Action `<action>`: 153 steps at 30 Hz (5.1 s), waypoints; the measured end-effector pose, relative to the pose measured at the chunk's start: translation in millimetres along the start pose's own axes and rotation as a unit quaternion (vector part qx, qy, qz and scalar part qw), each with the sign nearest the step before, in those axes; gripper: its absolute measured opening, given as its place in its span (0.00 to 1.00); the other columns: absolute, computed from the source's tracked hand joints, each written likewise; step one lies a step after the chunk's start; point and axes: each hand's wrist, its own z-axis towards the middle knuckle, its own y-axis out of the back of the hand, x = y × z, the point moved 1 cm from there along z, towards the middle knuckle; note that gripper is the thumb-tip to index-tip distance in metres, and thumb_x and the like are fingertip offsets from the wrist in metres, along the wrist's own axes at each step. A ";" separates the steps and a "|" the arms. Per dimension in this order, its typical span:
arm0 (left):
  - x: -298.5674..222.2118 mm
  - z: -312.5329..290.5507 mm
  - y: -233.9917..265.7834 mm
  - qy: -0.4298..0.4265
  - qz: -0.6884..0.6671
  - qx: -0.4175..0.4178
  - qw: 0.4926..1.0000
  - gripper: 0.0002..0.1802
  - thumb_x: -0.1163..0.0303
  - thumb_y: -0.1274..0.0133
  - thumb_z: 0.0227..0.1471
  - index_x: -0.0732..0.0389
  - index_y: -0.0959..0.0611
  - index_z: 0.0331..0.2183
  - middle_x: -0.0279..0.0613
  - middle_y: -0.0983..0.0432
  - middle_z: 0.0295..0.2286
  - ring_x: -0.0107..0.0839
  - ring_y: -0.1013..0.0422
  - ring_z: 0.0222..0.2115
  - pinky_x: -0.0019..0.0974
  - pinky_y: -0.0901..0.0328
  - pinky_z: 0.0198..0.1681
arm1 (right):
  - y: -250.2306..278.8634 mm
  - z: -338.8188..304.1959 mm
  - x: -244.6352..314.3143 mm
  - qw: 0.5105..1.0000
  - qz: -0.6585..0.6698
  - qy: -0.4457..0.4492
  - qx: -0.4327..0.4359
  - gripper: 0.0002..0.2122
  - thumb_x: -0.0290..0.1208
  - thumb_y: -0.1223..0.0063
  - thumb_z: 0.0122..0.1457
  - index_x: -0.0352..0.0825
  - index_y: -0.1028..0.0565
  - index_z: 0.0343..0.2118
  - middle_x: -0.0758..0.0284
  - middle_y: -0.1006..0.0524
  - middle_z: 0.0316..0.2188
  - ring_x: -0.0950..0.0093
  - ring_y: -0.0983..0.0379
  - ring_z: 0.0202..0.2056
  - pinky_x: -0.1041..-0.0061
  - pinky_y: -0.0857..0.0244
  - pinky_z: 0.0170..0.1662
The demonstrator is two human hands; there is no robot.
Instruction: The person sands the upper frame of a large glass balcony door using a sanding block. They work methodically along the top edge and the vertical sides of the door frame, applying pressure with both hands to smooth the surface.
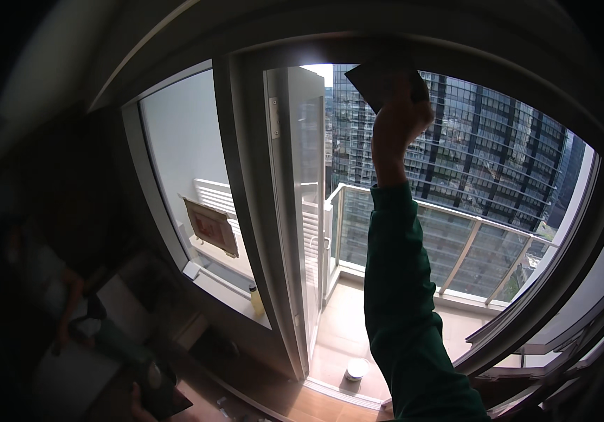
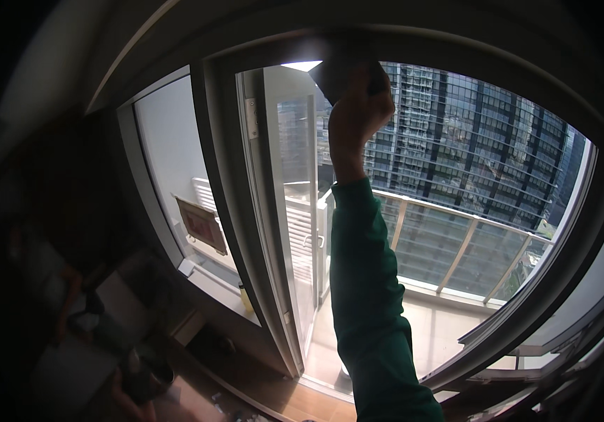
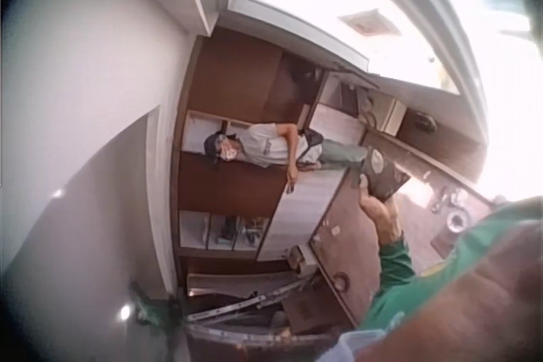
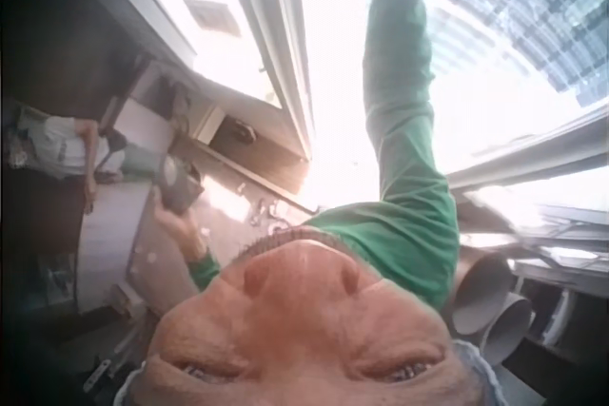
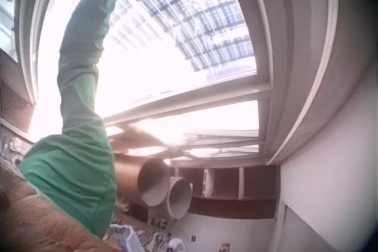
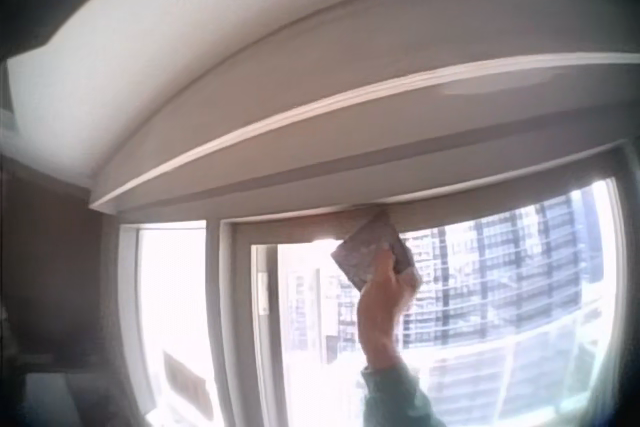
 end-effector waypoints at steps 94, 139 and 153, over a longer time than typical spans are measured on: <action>2.0 27.9 145.0 0.101 -0.211 -0.085 0.968 0.19 0.62 0.54 0.61 0.65 0.24 0.47 0.47 0.23 0.42 0.42 0.26 0.42 0.45 0.32 0.49 | 461.8 -447.6 111.0 0.644 -0.307 -0.631 0.305 0.15 0.37 0.46 0.62 0.33 0.26 0.21 0.76 0.30 0.18 0.84 0.40 0.21 0.79 0.45 0.24; 22.9 74.4 17.2 0.077 -0.233 -0.009 0.969 0.16 0.62 0.53 0.60 0.62 0.24 0.45 0.43 0.23 0.41 0.38 0.26 0.40 0.44 0.32 0.45 | 296.5 -369.9 19.5 0.727 -0.098 -0.659 0.166 0.12 0.21 0.39 0.47 0.23 0.27 0.34 0.64 0.24 0.27 0.74 0.27 0.27 0.76 0.30 0.37; 50.5 235.2 -262.3 0.153 -0.245 0.536 0.793 0.15 0.69 0.51 0.61 0.71 0.21 0.42 0.45 0.20 0.36 0.33 0.23 0.36 0.34 0.28 0.44 | 124.1 -189.8 59.0 0.949 0.069 -0.302 0.064 0.10 0.25 0.48 0.61 0.28 0.26 0.43 0.63 0.21 0.34 0.72 0.22 0.30 0.75 0.28 0.24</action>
